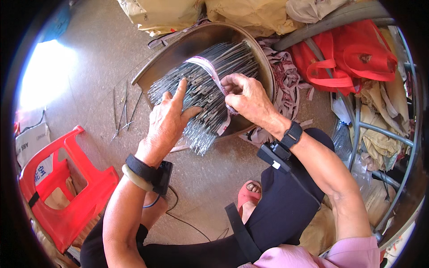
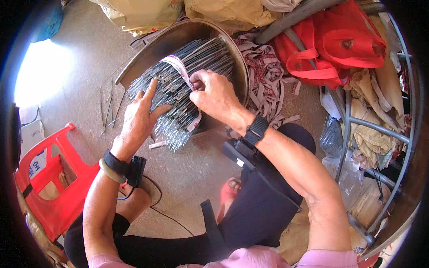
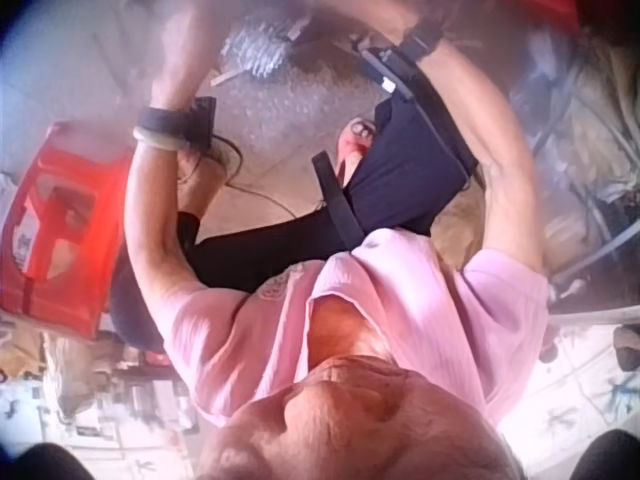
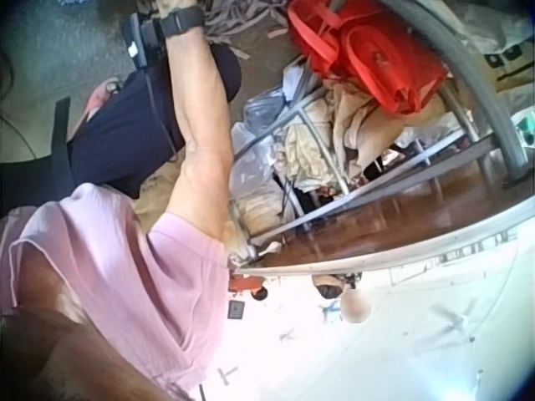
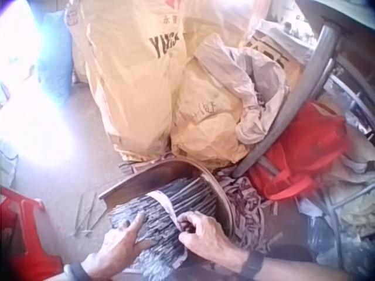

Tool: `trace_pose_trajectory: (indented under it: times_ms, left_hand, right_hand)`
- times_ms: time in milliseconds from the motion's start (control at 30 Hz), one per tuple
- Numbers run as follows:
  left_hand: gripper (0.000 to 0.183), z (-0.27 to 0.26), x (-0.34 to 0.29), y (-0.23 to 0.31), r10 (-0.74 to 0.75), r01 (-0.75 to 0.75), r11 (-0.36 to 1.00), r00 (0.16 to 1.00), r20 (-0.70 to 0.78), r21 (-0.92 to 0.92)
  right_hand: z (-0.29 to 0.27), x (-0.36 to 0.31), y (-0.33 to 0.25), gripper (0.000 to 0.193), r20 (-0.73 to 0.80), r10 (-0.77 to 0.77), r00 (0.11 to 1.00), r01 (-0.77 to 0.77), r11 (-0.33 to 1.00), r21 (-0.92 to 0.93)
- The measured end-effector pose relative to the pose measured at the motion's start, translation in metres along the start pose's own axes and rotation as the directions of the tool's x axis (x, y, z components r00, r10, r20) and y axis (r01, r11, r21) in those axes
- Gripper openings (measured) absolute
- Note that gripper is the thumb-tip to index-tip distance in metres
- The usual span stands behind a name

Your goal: The person ties a bundle of thin metal wires together using a patterned strap, lifts the bundle out of a container, and then begins untying or adjusting another strap.

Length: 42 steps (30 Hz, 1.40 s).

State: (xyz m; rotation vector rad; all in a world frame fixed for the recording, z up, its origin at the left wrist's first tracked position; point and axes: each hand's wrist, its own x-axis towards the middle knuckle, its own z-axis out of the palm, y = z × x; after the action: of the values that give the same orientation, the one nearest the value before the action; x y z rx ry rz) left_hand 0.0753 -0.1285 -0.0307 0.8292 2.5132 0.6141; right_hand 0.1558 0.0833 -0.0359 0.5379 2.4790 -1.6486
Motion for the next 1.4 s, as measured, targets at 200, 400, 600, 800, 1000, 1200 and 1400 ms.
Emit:
trace_pose_trajectory:
  times_ms: [200, 400, 600, 800, 1000, 1200, 1400]
  left_hand:
    - [0.055, -0.027, -0.043, 0.017, 0.183, -0.18, 0.983, 0.907, -0.378, 0.041]
    - [0.074, 0.02, -0.09, 0.018, -0.018, 0.017, 1.0, 0.991, -0.133, -0.012]
    - [0.098, 0.008, -0.055, -0.002, -0.183, 0.154, 0.978, 0.955, -0.235, -0.138]
    - [0.08, 0.006, -0.03, -0.026, -0.109, 0.046, 0.977, 0.949, -0.296, -0.209]
    - [0.064, 0.026, -0.027, -0.028, -0.073, -0.033, 0.942, 0.951, -0.3, -0.333]
    - [0.062, 0.033, -0.01, -0.027, -0.043, -0.05, 0.957, 0.95, -0.308, -0.286]
    - [0.064, 0.028, -0.004, -0.022, -0.053, -0.012, 0.975, 0.957, -0.285, -0.221]
  right_hand:
    - [-0.02, -0.032, 0.007, 0.044, 0.029, 0.111, 0.993, -0.105, 0.981, -0.161]
    - [0.004, -0.037, 0.009, 0.047, 0.043, 0.037, 0.998, -0.035, 0.999, -0.041]
    - [0.008, 0.0, -0.028, 0.058, 0.102, -0.035, 0.994, 0.041, 0.998, -0.051]
    - [0.005, 0.015, -0.028, 0.057, 0.153, -0.055, 0.987, 0.048, 0.998, 0.048]
    - [0.003, 0.015, -0.021, 0.057, 0.187, 0.024, 0.982, -0.067, 0.971, 0.231]
    - [0.001, 0.018, -0.027, 0.055, 0.22, 0.028, 0.975, -0.071, 0.979, 0.19]
    - [0.008, 0.019, -0.027, 0.049, 0.12, -0.009, 0.993, -0.002, 0.996, 0.092]
